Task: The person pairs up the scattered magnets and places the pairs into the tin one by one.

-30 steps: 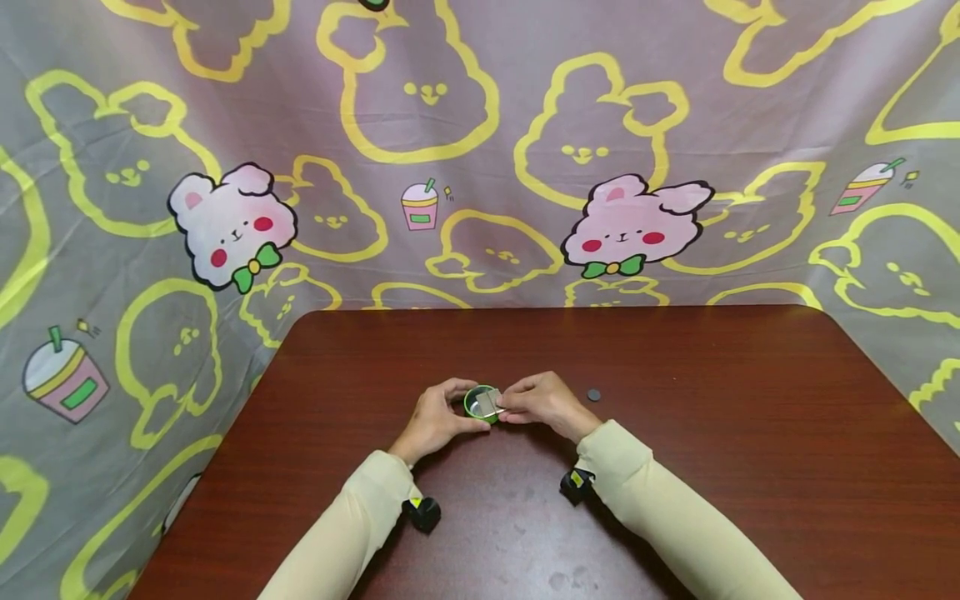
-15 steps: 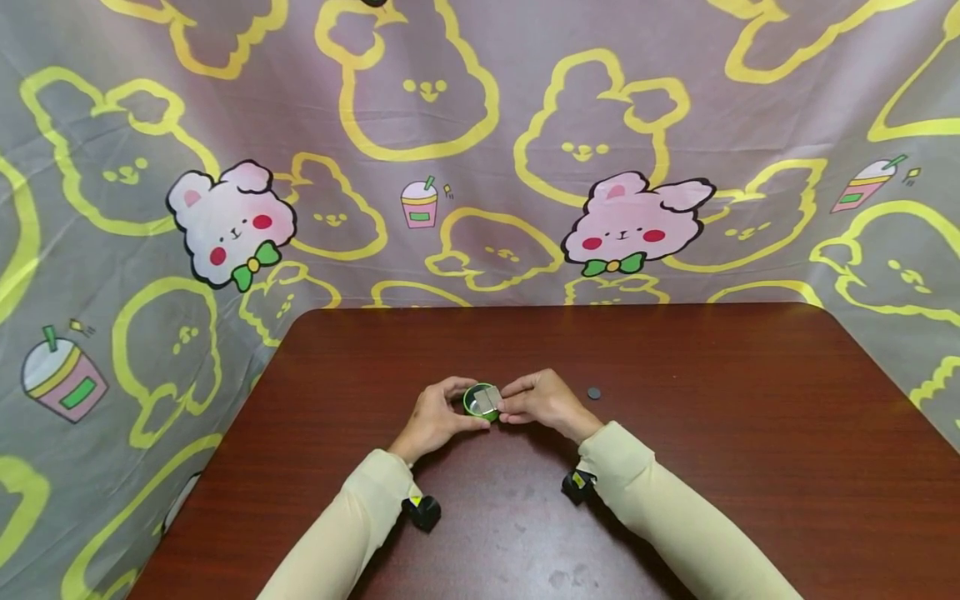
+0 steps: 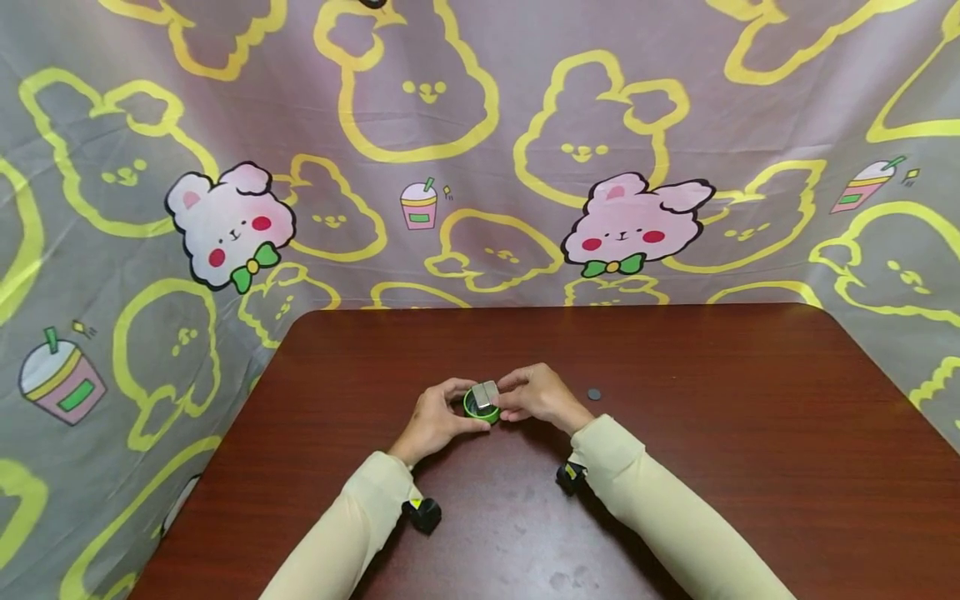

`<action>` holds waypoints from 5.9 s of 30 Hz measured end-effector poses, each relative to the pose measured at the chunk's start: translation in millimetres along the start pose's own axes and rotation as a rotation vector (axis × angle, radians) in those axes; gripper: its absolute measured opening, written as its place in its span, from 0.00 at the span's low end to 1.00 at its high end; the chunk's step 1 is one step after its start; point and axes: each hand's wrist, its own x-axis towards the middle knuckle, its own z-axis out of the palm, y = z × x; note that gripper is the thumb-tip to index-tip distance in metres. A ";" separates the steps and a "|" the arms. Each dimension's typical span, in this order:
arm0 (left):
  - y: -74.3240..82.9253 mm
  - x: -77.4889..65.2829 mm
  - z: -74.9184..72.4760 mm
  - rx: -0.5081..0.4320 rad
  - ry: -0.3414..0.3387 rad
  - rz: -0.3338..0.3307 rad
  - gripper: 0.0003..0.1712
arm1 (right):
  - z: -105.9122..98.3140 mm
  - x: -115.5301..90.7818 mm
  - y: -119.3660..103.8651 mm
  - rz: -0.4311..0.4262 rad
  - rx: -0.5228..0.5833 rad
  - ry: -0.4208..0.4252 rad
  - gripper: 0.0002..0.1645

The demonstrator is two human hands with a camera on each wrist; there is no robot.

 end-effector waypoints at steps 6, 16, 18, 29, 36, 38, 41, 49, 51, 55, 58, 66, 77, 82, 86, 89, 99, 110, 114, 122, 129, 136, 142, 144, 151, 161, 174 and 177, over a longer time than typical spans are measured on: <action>-0.3 0.8 -0.2 0.015 0.020 0.011 0.35 | 1.3 -1.8 -1.3 -0.073 -0.100 0.005 0.22; 1.5 1.4 -3.5 0.023 0.012 0.022 0.34 | 10.8 -4.5 -3.9 -0.121 -0.188 0.064 0.20; 1.4 1.9 -3.2 0.016 0.016 0.033 0.33 | 13.1 -4.8 -4.5 -0.128 -0.206 0.071 0.22; -0.4 0.4 0.9 0.009 0.011 0.015 0.34 | 14.7 -1.6 0.9 0.046 -0.061 0.048 0.15; -0.5 -0.1 1.4 0.035 0.004 0.035 0.34 | 8.3 -6.3 3.8 0.007 -0.067 0.003 0.17; 1.3 0.7 2.0 0.050 0.000 0.036 0.37 | 4.6 -8.8 3.7 -0.010 -0.090 -0.003 0.18; 7.5 2.5 1.7 0.069 -0.001 0.052 0.44 | -2.3 -12.2 2.6 -0.035 -0.116 -0.006 0.19; 32.5 10.4 5.2 0.115 0.003 0.117 0.47 | -27.5 -21.1 2.4 -0.089 -0.215 -0.008 0.22; 37.4 11.8 8.6 0.109 -0.006 0.133 0.45 | -34.2 -24.4 4.2 -0.106 -0.225 -0.006 0.22; 45.2 13.1 16.0 0.041 -0.035 0.147 0.42 | -48.2 -32.0 8.7 -0.150 -0.253 0.000 0.22; 50.9 15.1 22.1 -0.028 -0.058 0.156 0.40 | -59.7 -38.1 11.2 -0.175 -0.281 0.019 0.22; 64.2 21.1 40.5 -0.154 -0.112 0.167 0.36 | -86.7 -50.1 15.5 -0.188 -0.357 0.086 0.23; 73.0 23.0 64.0 -0.108 -0.163 0.095 0.35 | -111.6 -60.9 24.0 -0.224 -0.444 0.128 0.22; 73.3 25.1 73.6 -0.090 -0.151 0.132 0.35 | -118.2 -64.1 28.4 -0.243 -0.462 0.126 0.22; 71.4 27.4 81.5 -0.085 -0.136 0.163 0.34 | -123.0 -65.9 31.1 -0.238 -0.464 0.139 0.22; 70.2 29.8 85.5 -0.062 -0.131 0.148 0.34 | -126.0 -66.1 33.5 -0.227 -0.450 0.156 0.22; 64.7 36.0 95.2 -0.019 -0.112 0.120 0.33 | -133.4 -62.8 45.5 -0.237 -0.460 0.204 0.20; 56.7 40.9 106.5 0.126 -0.044 0.149 0.29 | -132.6 -50.7 59.0 -0.316 -0.534 0.244 0.18; 54.5 43.5 109.6 0.169 -0.023 0.152 0.26 | -131.3 -48.4 59.1 -0.322 -0.537 0.257 0.18; 51.1 45.2 113.2 0.205 0.030 0.132 0.22 | -128.1 -43.8 58.9 -0.304 -0.561 0.278 0.16; 50.5 45.5 113.2 0.180 0.054 0.134 0.18 | -128.1 -42.2 59.0 -0.307 -0.568 0.293 0.15; 49.6 47.6 113.8 0.164 0.051 0.148 0.14 | -123.8 -39.9 58.6 -0.314 -0.559 0.306 0.13; 48.5 48.7 115.7 0.125 0.020 0.148 0.14 | -119.5 -37.8 59.4 -0.301 -0.553 0.296 0.11; 48.5 49.1 116.4 0.113 0.015 0.140 0.14 | -118.4 -37.9 59.3 -0.299 -0.549 0.302 0.11; 49.3 48.0 116.6 0.108 0.026 0.143 0.15 | -111.7 -36.7 57.9 -0.302 -0.545 0.300 0.10; 49.7 46.3 115.6 0.130 0.028 0.119 0.17 | -107.9 -35.9 57.2 -0.304 -0.526 0.283 0.12; 62.7 45.2 98.8 0.058 -0.031 0.114 0.22 | -110.9 -37.1 57.6 -0.310 -0.604 0.257 0.16; 64.9 44.7 91.3 0.019 -0.037 0.128 0.24 | -110.9 -36.6 57.3 -0.321 -0.611 0.254 0.16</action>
